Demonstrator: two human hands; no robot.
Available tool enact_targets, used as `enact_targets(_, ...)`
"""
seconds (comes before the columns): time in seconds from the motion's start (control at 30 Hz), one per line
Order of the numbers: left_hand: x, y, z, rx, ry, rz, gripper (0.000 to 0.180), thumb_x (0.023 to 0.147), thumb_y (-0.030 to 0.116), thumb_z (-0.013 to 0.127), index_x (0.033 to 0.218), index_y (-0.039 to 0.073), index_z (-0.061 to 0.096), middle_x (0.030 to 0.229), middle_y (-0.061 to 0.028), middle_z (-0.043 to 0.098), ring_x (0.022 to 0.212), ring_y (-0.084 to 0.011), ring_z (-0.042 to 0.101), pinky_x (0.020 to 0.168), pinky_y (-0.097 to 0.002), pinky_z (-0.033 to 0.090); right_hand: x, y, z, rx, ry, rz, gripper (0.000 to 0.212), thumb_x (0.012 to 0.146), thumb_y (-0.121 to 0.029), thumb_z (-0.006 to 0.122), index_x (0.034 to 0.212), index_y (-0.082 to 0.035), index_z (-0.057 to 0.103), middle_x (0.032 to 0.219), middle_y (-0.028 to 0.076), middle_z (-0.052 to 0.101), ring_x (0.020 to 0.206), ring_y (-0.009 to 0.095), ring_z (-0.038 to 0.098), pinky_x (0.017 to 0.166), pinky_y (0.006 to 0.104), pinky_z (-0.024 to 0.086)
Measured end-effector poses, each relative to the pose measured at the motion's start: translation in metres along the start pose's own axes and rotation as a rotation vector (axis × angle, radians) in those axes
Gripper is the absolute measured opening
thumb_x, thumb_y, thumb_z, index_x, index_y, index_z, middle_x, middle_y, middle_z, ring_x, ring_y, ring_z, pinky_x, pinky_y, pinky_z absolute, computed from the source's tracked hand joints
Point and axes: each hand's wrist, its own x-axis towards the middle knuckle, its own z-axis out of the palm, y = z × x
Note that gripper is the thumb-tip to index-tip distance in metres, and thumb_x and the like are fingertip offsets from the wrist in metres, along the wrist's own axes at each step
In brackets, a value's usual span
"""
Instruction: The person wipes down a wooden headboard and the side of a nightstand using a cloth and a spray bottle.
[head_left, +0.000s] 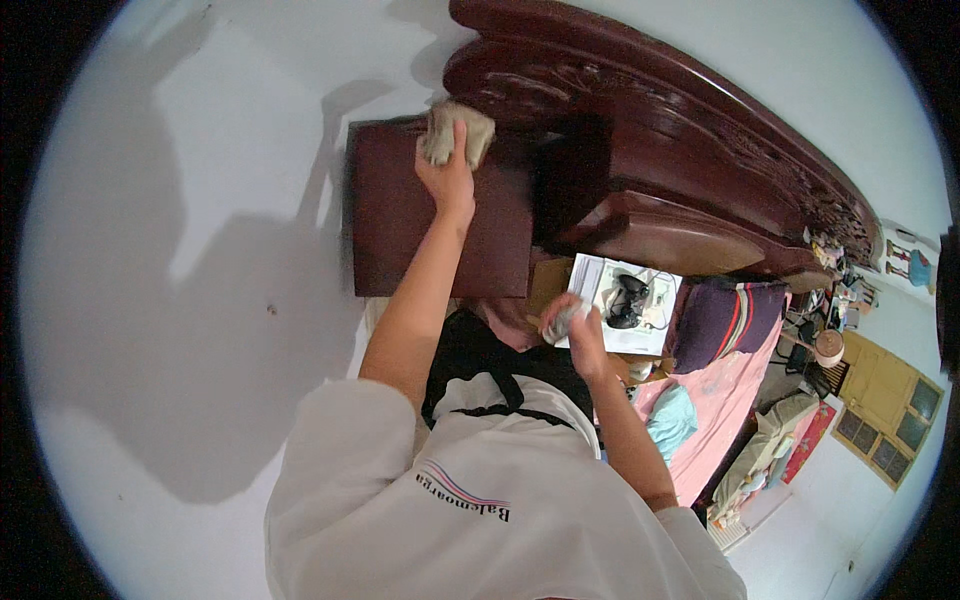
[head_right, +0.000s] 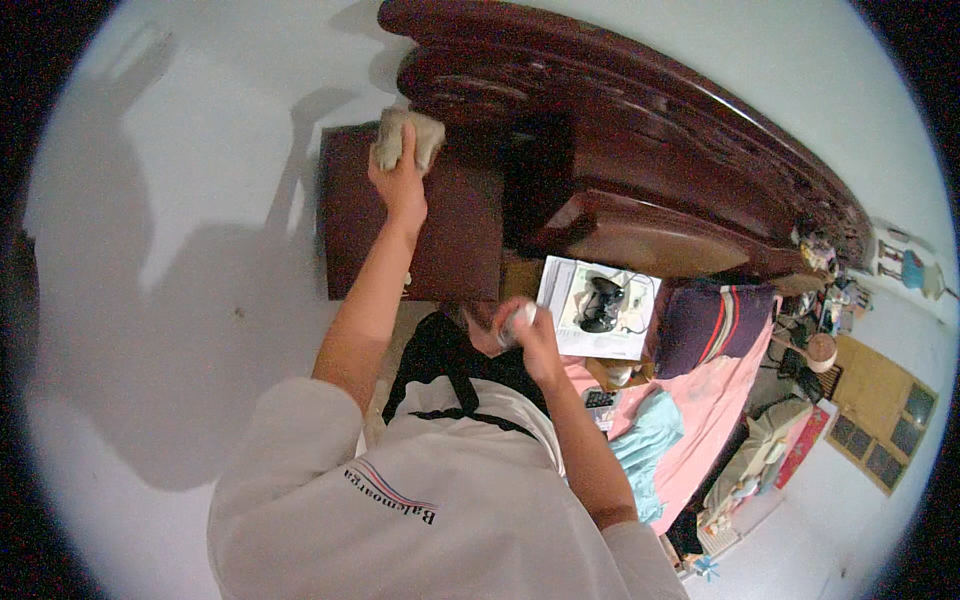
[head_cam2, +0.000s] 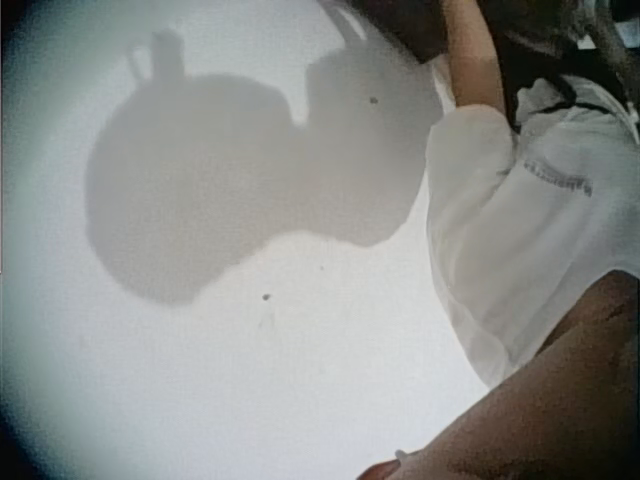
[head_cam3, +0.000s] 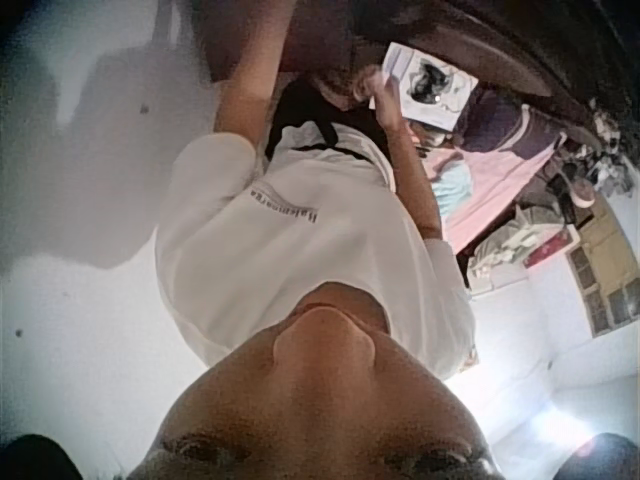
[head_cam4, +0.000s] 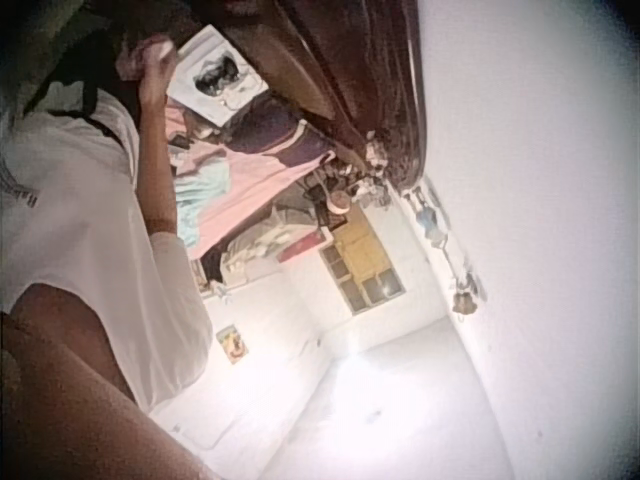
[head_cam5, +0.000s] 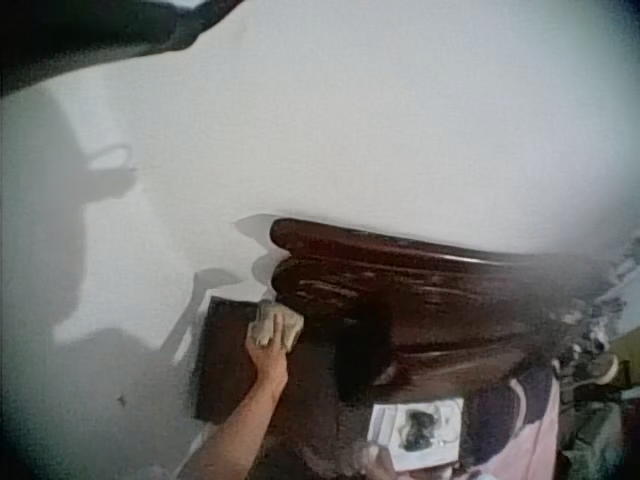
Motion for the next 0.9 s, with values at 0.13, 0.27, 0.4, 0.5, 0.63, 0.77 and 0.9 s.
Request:
enact_targets(0.13, -0.055, -0.017, -0.083, 0.216, -0.001, -0.079, 0.062, 0.088, 0.038, 0.081, 0.128, -0.003, 0.056, 0.125, -0.0146, 0.061, 0.117, -0.0259, 0.058, 0.104, -0.0402, 0.043, 0.096, -0.014, 0.025, 0.299, -0.001, 0.046, 0.085, 0.097, -0.077, 0.015, 0.084, -0.004, 0.057, 0.075, 0.011, 0.061, 0.072, 0.024, 0.057, 0.069, 0.0352, 0.043)
enact_targets(0.27, -0.113, -0.030, -0.152, 0.379, 0.250, -0.317, 0.075, 0.083, 0.042, 0.084, 0.133, -0.005, 0.052, 0.135, -0.0163, 0.054, 0.125, -0.0277, 0.051, 0.110, -0.0405, 0.039, 0.195, -0.010, 0.055, 0.332, 0.007, -0.125, 0.071, 0.101, -0.068, 0.027, 0.080, -0.008, 0.059, 0.068, 0.010, 0.060, 0.065, 0.022, 0.057, 0.062, 0.0361, 0.043)
enact_targets(0.4, -0.147, -0.060, -0.236, 0.596, 0.231, -0.308, 0.090, 0.083, 0.045, 0.084, 0.145, -0.004, 0.039, 0.149, -0.0172, 0.038, 0.138, -0.0276, 0.038, 0.116, -0.0404, 0.033, 0.274, 0.004, 0.083, 0.221, 0.096, -0.150, 0.069, 0.100, -0.068, 0.030, 0.074, -0.009, 0.056, 0.065, 0.009, 0.058, 0.062, 0.021, 0.055, 0.057, 0.0334, 0.039)
enact_targets(0.5, -0.159, -0.060, -0.247, 0.453, 0.356, -0.391, 0.094, 0.084, 0.047, 0.082, 0.148, -0.002, 0.034, 0.150, -0.0174, 0.036, 0.138, -0.0274, 0.037, 0.116, -0.0409, 0.033, 0.304, 0.004, 0.102, 0.171, 0.122, -0.223, 0.071, 0.101, -0.065, 0.032, 0.073, -0.005, 0.058, 0.063, 0.010, 0.058, 0.058, 0.020, 0.054, 0.056, 0.0332, 0.041)
enact_targets(0.63, -0.164, -0.056, -0.245, 0.453, 0.381, -0.438, 0.092, 0.085, 0.044, 0.082, 0.148, -0.001, 0.032, 0.148, -0.0180, 0.037, 0.138, -0.0280, 0.037, 0.115, -0.0401, 0.032, 0.325, 0.006, 0.112, 0.144, 0.177, -0.312, 0.069, 0.101, -0.061, 0.038, 0.069, -0.003, 0.057, 0.060, 0.010, 0.057, 0.054, 0.020, 0.054, 0.054, 0.0333, 0.042)
enact_targets(0.77, -0.160, -0.032, -0.216, 0.343, 0.281, -0.436, 0.086, 0.087, 0.039, 0.082, 0.146, -0.001, 0.034, 0.146, -0.0174, 0.038, 0.136, -0.0278, 0.039, 0.115, -0.0395, 0.031, 0.335, 0.002, 0.111, 0.194, 0.244, -0.326, 0.069, 0.100, -0.061, 0.043, 0.067, -0.002, 0.058, 0.060, 0.010, 0.057, 0.053, 0.020, 0.054, 0.052, 0.0335, 0.041)
enact_targets(0.9, -0.158, -0.044, -0.217, 0.386, 0.276, -0.390, 0.086, 0.088, 0.033, 0.082, 0.147, -0.002, 0.031, 0.145, -0.0168, 0.042, 0.134, -0.0249, 0.042, 0.116, -0.0396, 0.033, 0.323, -0.002, 0.099, 0.179, 0.176, -0.243, 0.072, 0.099, -0.065, 0.036, 0.071, -0.003, 0.058, 0.062, 0.010, 0.058, 0.059, 0.020, 0.056, 0.055, 0.0328, 0.040)
